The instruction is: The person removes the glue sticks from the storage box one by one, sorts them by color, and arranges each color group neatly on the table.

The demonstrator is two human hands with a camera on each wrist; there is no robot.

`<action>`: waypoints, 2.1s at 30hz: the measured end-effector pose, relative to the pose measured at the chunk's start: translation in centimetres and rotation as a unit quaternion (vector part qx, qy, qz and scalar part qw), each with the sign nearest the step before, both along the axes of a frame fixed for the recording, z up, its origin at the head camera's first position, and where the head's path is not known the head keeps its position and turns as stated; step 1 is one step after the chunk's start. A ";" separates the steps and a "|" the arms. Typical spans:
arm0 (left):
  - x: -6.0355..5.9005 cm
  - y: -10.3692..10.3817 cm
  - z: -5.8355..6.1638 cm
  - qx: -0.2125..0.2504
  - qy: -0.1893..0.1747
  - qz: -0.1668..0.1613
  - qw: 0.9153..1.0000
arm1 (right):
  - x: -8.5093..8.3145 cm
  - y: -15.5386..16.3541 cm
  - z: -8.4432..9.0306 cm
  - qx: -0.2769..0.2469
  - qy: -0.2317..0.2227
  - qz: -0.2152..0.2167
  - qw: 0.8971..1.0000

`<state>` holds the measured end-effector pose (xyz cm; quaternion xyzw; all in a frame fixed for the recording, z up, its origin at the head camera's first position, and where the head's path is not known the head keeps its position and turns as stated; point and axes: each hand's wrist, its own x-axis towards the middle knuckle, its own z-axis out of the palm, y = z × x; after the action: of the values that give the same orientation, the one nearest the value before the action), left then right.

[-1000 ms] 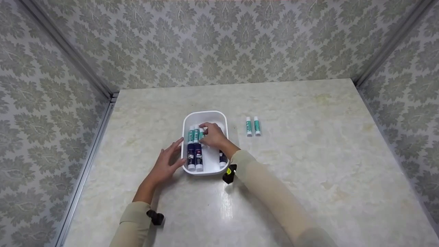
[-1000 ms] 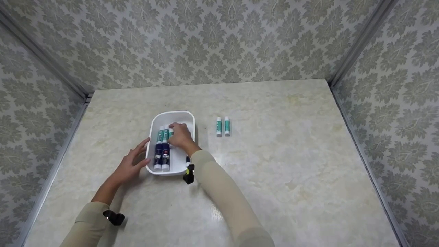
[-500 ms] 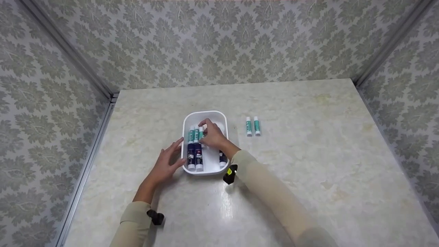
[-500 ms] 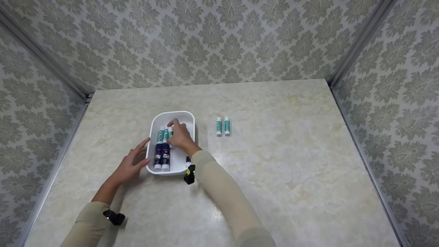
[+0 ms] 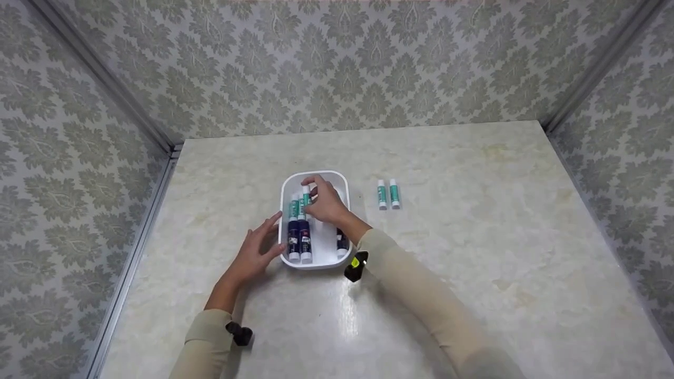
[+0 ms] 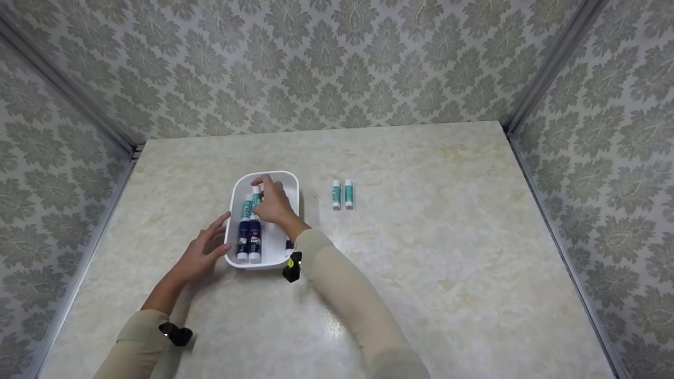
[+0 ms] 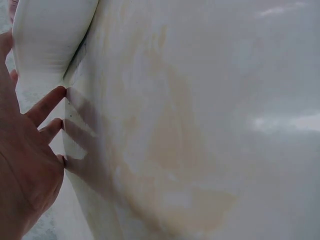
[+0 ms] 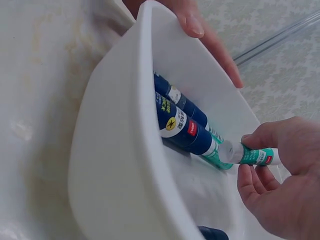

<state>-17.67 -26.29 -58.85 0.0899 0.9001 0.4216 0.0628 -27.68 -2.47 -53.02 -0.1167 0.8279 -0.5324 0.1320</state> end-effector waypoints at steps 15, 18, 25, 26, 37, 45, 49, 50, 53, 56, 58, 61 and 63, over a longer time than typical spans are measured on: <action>0.1 0.0 0.0 0.000 0.000 0.002 1.000 | 0.0 1.9 2.1 -0.021 0.022 0.011 0.999; 0.1 0.0 0.1 0.002 -0.001 0.003 1.000 | -0.1 2.7 2.3 -0.024 0.018 0.003 1.000; 0.1 -0.1 0.0 0.001 0.005 0.002 1.000 | -0.5 4.5 2.6 -0.022 0.003 -0.018 1.000; 0.1 -0.1 -0.1 0.000 0.004 0.001 1.000 | -0.6 4.8 2.6 -0.026 0.001 -0.020 0.999; 0.1 0.0 -0.1 0.003 -0.005 0.007 1.000 | -1.9 9.1 2.8 -0.035 0.006 -0.045 0.998; 0.1 -0.1 -0.2 0.004 -0.002 0.004 1.000 | -2.6 12.5 2.4 -0.027 -0.009 -0.069 0.997; 0.0 -0.1 -0.3 0.008 -0.004 0.005 1.000 | -2.9 14.1 2.1 -0.018 -0.024 -0.076 0.997; 0.0 -0.1 -0.4 0.008 -0.004 0.005 1.000 | -2.9 14.5 2.1 -0.015 -0.028 -0.076 0.997; 0.0 -0.1 -0.2 0.009 -0.005 0.006 1.000 | -3.2 15.6 1.9 -0.013 -0.038 -0.077 0.996; 0.0 -0.1 -0.1 0.009 -0.004 0.004 1.000 | -3.2 16.6 1.7 -0.010 -0.044 -0.083 0.996; 0.0 -0.2 -0.1 0.010 -0.004 0.003 1.000 | -3.3 17.2 1.5 -0.001 -0.045 -0.089 0.995; 0.1 -0.2 -0.2 0.010 -0.002 0.000 1.000 | -3.3 18.0 1.3 0.014 -0.042 -0.098 0.994; 0.1 -0.3 -0.2 0.010 0.001 -0.001 1.000 | -3.3 18.5 1.2 0.018 -0.040 -0.104 0.994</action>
<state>-17.58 -26.56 -59.06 0.0921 0.8960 0.4300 0.0618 -30.97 16.03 -51.85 -0.0061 0.8389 -0.5327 0.1114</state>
